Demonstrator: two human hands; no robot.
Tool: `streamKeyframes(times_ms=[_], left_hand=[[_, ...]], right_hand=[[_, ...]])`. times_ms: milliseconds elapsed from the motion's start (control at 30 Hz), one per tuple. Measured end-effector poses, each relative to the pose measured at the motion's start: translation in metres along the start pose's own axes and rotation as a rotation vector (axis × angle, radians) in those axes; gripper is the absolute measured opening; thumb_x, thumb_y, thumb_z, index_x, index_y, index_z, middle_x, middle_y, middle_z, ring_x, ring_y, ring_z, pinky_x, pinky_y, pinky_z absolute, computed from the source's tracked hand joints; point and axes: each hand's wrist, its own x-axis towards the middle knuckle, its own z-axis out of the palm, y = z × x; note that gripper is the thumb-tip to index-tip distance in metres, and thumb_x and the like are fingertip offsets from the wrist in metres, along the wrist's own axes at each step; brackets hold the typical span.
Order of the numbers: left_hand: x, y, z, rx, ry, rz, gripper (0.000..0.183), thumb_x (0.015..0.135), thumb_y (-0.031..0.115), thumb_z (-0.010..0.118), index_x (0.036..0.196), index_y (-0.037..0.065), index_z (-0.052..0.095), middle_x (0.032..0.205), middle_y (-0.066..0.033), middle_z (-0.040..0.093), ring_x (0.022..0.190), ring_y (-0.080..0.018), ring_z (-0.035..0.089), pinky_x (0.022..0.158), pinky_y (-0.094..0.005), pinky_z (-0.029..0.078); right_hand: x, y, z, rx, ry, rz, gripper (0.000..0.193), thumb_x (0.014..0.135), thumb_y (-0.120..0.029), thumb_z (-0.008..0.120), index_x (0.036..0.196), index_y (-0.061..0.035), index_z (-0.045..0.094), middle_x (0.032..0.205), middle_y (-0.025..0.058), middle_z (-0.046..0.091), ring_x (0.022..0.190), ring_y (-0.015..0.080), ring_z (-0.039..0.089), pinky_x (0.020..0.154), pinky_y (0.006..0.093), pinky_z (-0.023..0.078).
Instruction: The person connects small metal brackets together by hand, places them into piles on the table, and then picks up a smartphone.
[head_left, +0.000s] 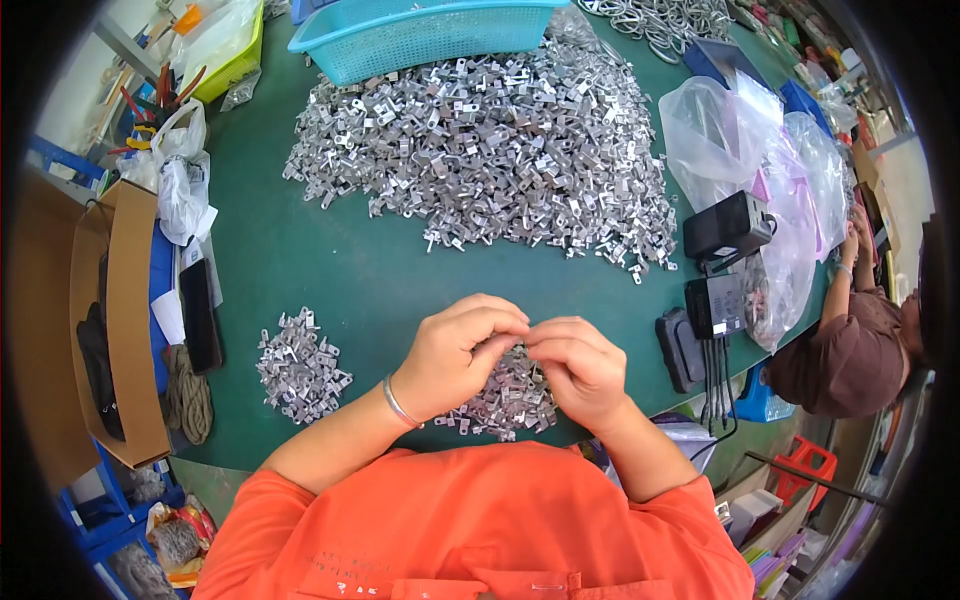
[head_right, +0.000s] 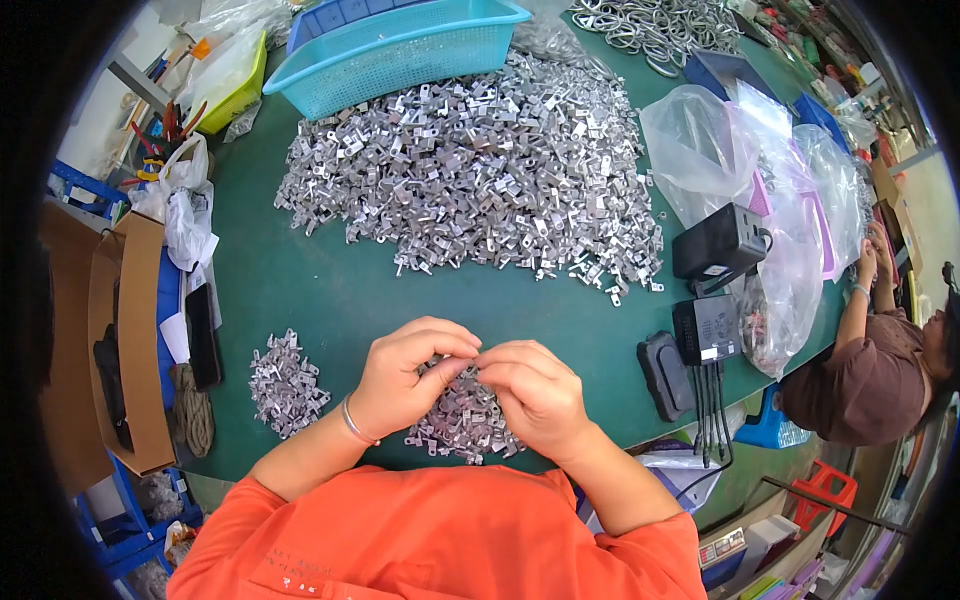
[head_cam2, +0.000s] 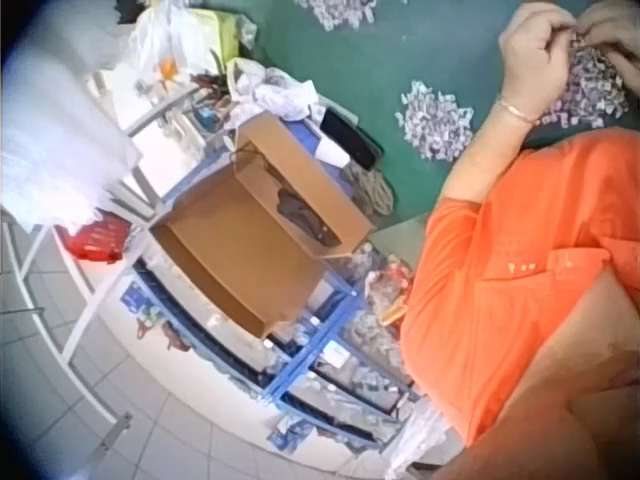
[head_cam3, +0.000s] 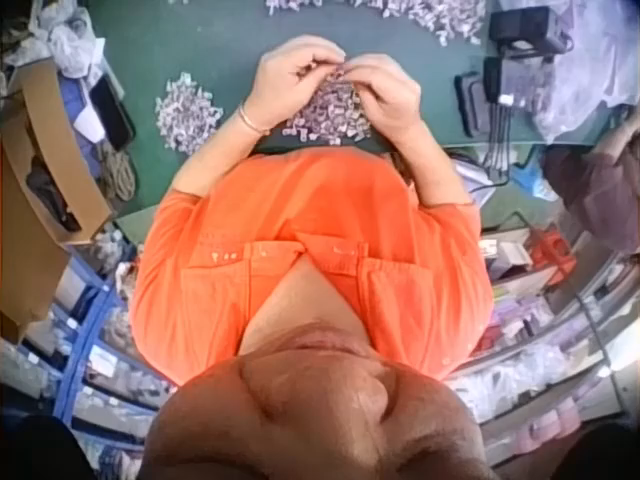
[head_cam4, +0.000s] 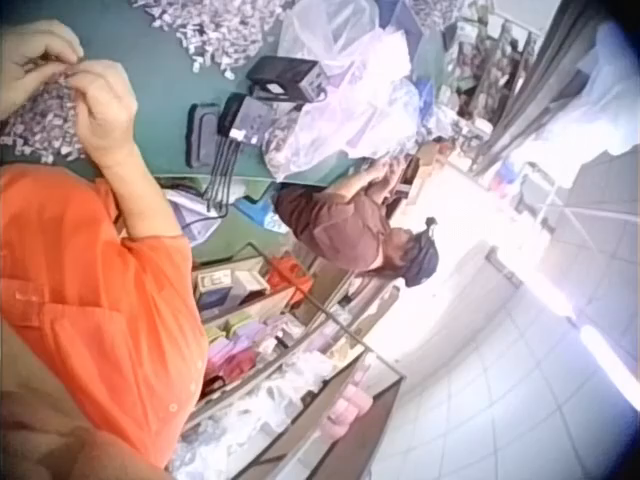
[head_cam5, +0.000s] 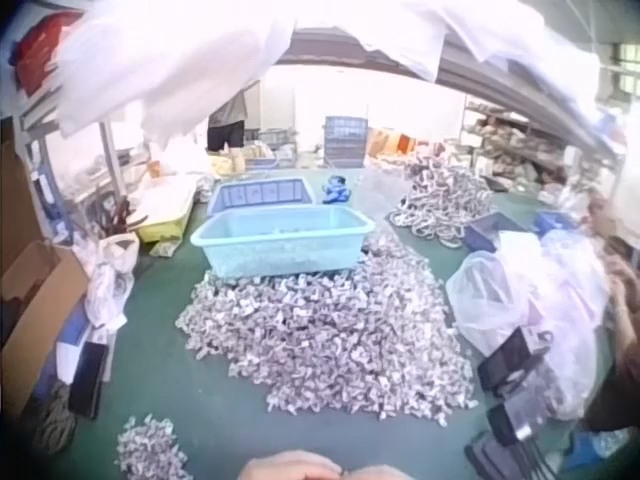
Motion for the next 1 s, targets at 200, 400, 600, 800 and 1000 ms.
streamKeyframes(times_ms=[200,400,600,800,1000], left_hand=[[0.006,-0.031,-0.004,0.601,-0.069,0.322,0.015,0.08,-0.003,0.06,0.093,0.002,0.066,0.096,-0.0123,0.067,0.094,-0.0305,0.063,0.086,-0.0379,0.048],[0.003,-0.021,0.002,0.503,-0.012,0.264,0.015,0.081,-0.002,0.06,0.095,0.002,0.066,0.1,-0.0119,0.067,0.094,-0.0296,0.063,0.084,-0.0368,0.049],[0.003,-0.013,-0.003,0.372,0.106,0.222,0.019,0.081,-0.003,0.062,0.1,0.0,0.065,0.102,-0.0115,0.065,0.087,-0.0224,0.064,0.077,-0.0297,0.052],[0.007,-0.011,0.007,-0.265,0.024,-0.118,0.019,0.09,-0.001,0.057,0.108,-0.004,0.062,0.103,-0.0106,0.065,0.087,-0.0143,0.066,0.073,-0.0253,0.054],[0.004,0.0,0.002,-0.455,-0.024,-0.285,0.017,0.091,0.002,0.058,0.106,-0.005,0.062,0.091,-0.0094,0.068,0.079,-0.0138,0.067,0.072,-0.0244,0.055]], right_hand=[[0.027,0.043,-0.025,-0.499,0.011,0.181,0.015,0.079,0.003,0.061,0.093,-0.0011,0.061,0.086,0.0151,0.061,0.079,0.0346,0.061,0.07,0.0401,0.051],[0.041,0.056,-0.025,-0.74,-0.08,0.233,0.017,0.077,-0.005,0.067,0.092,-0.0029,0.06,0.086,0.0136,0.061,0.076,0.0334,0.062,0.066,0.0411,0.05],[0.029,0.05,-0.033,-0.468,-0.032,0.373,0.017,0.076,0.002,0.067,0.091,-0.0017,0.06,0.08,0.0125,0.065,0.069,0.0256,0.066,0.064,0.0323,0.054],[0.022,0.014,-0.026,0.699,0.039,0.783,0.011,0.083,0.007,0.064,0.093,0.004,0.06,0.092,0.0145,0.068,0.079,0.0178,0.067,0.067,0.0285,0.057],[0.016,0.012,-0.022,0.916,0.002,0.799,0.02,0.082,0.008,0.064,0.102,0.006,0.061,0.092,0.0163,0.067,0.081,0.0204,0.067,0.069,0.0297,0.058]])
